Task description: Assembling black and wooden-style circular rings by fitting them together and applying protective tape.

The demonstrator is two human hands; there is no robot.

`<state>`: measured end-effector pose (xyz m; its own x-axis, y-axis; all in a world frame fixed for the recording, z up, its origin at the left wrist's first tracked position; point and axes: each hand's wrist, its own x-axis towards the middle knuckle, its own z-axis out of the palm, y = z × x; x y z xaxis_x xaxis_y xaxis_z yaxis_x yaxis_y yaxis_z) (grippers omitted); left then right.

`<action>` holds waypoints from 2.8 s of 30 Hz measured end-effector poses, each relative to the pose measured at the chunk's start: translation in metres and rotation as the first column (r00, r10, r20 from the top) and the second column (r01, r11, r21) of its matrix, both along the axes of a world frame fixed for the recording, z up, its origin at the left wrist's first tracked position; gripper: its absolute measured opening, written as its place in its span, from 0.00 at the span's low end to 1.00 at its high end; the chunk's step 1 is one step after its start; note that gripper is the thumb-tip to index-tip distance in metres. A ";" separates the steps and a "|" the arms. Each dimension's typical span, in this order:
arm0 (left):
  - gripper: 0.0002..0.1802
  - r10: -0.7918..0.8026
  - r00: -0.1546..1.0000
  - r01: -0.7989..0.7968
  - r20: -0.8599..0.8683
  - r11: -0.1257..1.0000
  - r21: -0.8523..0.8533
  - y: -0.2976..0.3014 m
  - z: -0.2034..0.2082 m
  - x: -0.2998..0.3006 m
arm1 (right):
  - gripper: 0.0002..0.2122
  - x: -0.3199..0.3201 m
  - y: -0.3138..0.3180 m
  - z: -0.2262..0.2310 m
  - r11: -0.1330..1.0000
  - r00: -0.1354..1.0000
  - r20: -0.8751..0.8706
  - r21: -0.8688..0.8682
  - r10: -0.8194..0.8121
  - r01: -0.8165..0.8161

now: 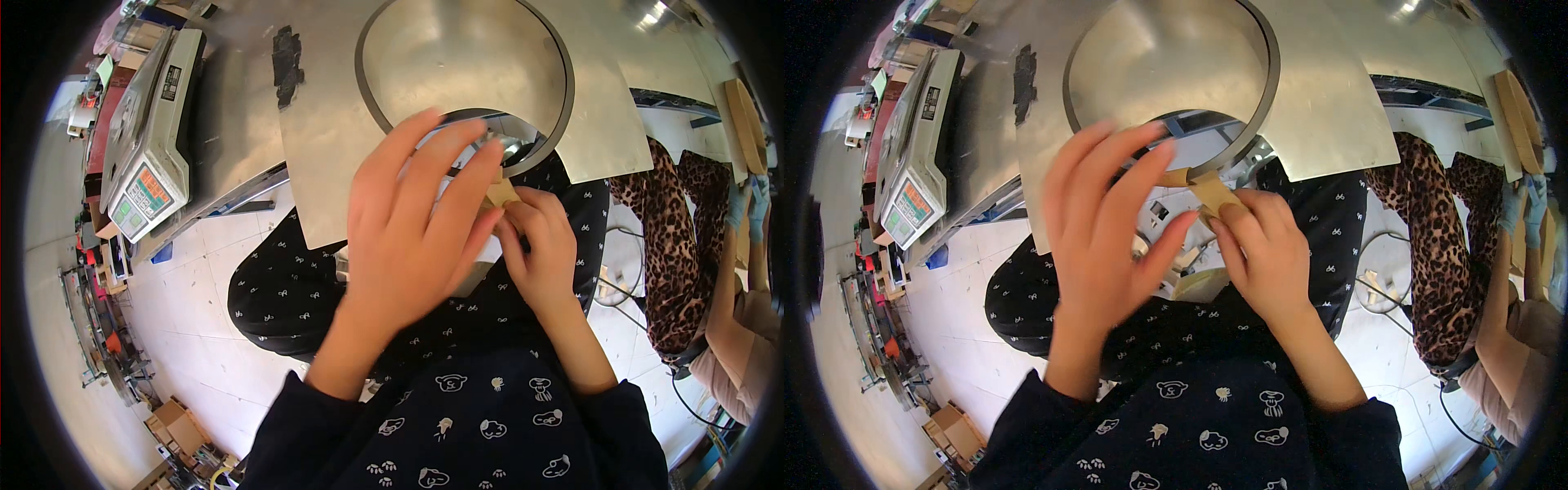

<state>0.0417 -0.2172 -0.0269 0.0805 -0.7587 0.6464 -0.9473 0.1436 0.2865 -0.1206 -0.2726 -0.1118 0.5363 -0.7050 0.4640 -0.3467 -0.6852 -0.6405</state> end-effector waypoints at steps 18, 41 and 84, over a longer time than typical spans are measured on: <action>0.14 -0.227 0.974 0.227 -0.025 0.949 0.218 0.004 0.016 0.041 | 0.21 -0.018 0.039 0.071 0.996 0.989 -0.116 -0.023 0.087 -0.090; 0.11 -0.271 0.945 0.289 -0.182 0.954 0.077 0.013 -0.003 0.049 | 0.17 0.027 -0.015 0.152 0.892 0.952 -0.220 -0.355 0.211 -0.280; 0.30 -0.014 -0.824 0.381 -0.566 0.726 -0.573 -0.048 -0.138 0.008 | 0.06 0.052 -0.054 0.129 0.943 0.972 -0.230 -0.331 -0.040 -0.040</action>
<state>0.0496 -0.2647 -0.1644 -0.0851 -0.9964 0.0055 0.9555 -0.0801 0.2840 -0.0689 -0.3269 0.0173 0.6565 -0.5327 0.5341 -0.4573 -0.8441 -0.2799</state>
